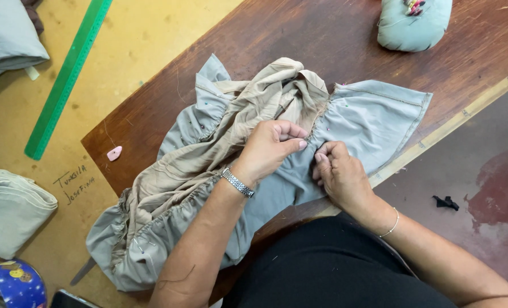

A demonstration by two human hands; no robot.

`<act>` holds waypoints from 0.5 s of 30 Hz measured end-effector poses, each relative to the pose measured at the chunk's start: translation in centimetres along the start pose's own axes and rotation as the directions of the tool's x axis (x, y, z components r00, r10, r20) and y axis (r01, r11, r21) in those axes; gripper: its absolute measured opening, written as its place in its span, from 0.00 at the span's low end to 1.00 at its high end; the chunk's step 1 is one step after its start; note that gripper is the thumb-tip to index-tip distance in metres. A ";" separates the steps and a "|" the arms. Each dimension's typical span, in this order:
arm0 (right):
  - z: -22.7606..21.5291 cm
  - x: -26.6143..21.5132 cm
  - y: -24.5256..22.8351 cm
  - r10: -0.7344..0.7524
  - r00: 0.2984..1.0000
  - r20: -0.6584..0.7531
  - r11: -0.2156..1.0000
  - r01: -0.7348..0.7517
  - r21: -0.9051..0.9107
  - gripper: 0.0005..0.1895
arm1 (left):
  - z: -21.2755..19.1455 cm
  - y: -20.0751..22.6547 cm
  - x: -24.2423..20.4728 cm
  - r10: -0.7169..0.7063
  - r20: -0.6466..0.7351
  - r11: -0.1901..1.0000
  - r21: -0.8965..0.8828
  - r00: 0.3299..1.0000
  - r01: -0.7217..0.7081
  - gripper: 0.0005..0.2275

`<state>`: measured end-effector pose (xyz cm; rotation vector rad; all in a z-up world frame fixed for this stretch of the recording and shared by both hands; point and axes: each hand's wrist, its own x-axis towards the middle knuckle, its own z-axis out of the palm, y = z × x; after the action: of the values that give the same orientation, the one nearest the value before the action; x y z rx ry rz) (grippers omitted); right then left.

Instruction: Pinning two pieces of fabric together along a seam on a wooden table

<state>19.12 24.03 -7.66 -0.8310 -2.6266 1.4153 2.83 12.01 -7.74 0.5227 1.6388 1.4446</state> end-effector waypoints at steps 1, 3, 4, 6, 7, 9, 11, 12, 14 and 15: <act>0.0 0.1 0.1 -0.001 1.000 0.002 1.000 0.001 -0.002 0.04 | 0.1 -0.1 0.0 0.001 -0.002 1.000 -0.002 1.000 -0.001 0.11; 0.1 0.4 0.1 -0.009 1.000 0.006 1.000 0.009 0.017 0.05 | 0.1 -0.3 0.0 0.017 0.006 0.999 0.046 1.000 -0.017 0.10; -0.5 0.3 0.2 -0.010 1.000 0.010 1.000 0.010 0.016 0.05 | 0.0 0.3 -0.1 0.016 0.003 0.999 0.044 1.000 -0.016 0.10; -1.5 0.5 0.3 -0.075 0.997 -0.034 0.986 0.069 -0.154 0.08 | -0.4 1.2 -0.6 0.058 0.028 0.989 0.137 0.998 -0.061 0.09; -2.3 1.1 0.1 -0.079 0.997 -0.022 0.985 0.075 -0.155 0.08 | -0.6 2.5 -1.3 0.055 0.017 0.989 0.134 0.998 -0.057 0.09; -3.8 2.2 -0.2 -0.458 0.878 -0.139 0.883 0.432 -0.182 0.16 | -0.8 4.8 -3.0 0.156 0.125 0.960 0.213 0.980 -0.180 0.10; -5.4 3.2 -3.6 -0.444 0.894 0.062 0.875 0.448 -0.185 0.20 | -1.0 4.1 -1.9 0.184 0.192 0.962 0.166 0.964 -0.217 0.10; -6.3 3.8 -5.3 -0.414 0.875 0.251 0.865 0.464 -0.191 0.24 | -1.1 3.9 -1.3 0.220 0.266 0.959 0.118 0.938 -0.258 0.10; -7.3 5.1 -4.5 -0.446 0.848 0.288 0.844 0.505 -0.179 0.13 | -2.5 5.1 -1.9 0.174 0.296 0.937 0.243 0.939 -0.250 0.10; -8.0 5.8 -4.1 -0.473 0.820 0.323 0.824 0.541 -0.167 0.03 | -3.2 5.7 -2.2 0.123 0.324 0.900 0.362 0.938 -0.243 0.09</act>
<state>14.64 31.07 -1.02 0.1029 -2.9442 1.1178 0.13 9.80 -1.73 1.0990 1.6741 1.0929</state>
